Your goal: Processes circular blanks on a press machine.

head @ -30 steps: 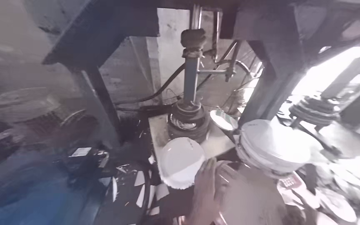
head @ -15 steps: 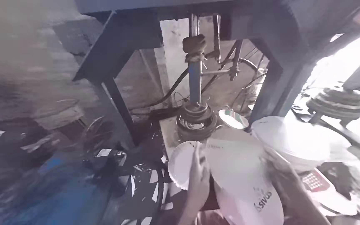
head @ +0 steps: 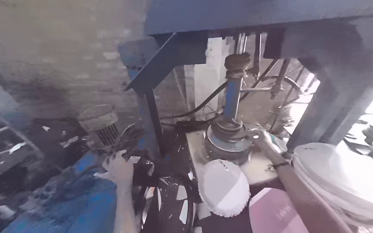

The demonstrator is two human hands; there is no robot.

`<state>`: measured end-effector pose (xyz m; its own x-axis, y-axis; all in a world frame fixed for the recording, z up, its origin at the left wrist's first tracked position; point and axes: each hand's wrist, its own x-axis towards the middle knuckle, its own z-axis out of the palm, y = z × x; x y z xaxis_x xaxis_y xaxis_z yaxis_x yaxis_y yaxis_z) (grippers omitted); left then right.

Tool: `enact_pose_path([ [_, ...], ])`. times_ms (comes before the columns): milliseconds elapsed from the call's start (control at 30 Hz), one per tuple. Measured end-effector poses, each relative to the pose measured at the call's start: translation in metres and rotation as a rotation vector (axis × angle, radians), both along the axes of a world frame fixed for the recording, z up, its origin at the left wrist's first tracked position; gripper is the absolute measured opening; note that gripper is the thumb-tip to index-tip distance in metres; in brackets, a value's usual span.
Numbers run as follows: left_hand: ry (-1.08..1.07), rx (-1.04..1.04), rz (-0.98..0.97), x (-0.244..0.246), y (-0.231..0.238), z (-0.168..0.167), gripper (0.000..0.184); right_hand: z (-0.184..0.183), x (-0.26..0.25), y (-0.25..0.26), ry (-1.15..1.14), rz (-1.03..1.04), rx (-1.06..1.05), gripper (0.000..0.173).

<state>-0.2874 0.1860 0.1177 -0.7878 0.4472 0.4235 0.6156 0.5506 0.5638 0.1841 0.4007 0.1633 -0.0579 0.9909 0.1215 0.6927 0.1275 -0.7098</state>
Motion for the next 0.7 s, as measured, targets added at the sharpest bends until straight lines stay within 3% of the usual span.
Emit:
enact_pose_path([
  [100, -0.041, -0.052, -0.045, 0.013, -0.023, -0.007, 0.032, -0.010, 0.010, -0.015, -0.023, -0.009, 0.108, 0.035],
  [233, 0.017, 0.251, -0.037, 0.028, -0.077, -0.051, 0.034, -0.016, 0.033, -0.074, -0.216, -0.033, 0.236, 0.035],
  [333, 0.034, 0.341, -0.122, 0.029, -0.087, -0.061, 0.035, -0.037, 0.040, -0.145, -0.223, 0.174, 0.319, 0.024],
  [400, 0.076, 0.390, -0.107, 0.019, -0.083, -0.072, 0.036, -0.025, 0.027, -0.193, -0.277, 0.336, 0.107, 0.027],
  [467, 0.078, 0.406, -0.122, 0.019, -0.081, -0.070, 0.036, -0.021, 0.015, -0.220, -0.388, 0.539, 0.068, 0.034],
  [533, 0.094, 0.415, -0.159, 0.018, -0.082, -0.072, 0.036, -0.035, 0.010, -0.224, -0.412, 0.674, 0.253, 0.034],
  [633, 0.123, 0.399, -0.199, 0.004, -0.084, -0.080, 0.036, -0.030, -0.017, -0.221, -0.517, 0.676, 0.271, 0.025],
  [700, 0.057, 0.367, -0.185, 0.009, -0.085, -0.074, 0.035, -0.043, -0.033, -0.209, -0.484, 0.748, 0.427, 0.020],
])
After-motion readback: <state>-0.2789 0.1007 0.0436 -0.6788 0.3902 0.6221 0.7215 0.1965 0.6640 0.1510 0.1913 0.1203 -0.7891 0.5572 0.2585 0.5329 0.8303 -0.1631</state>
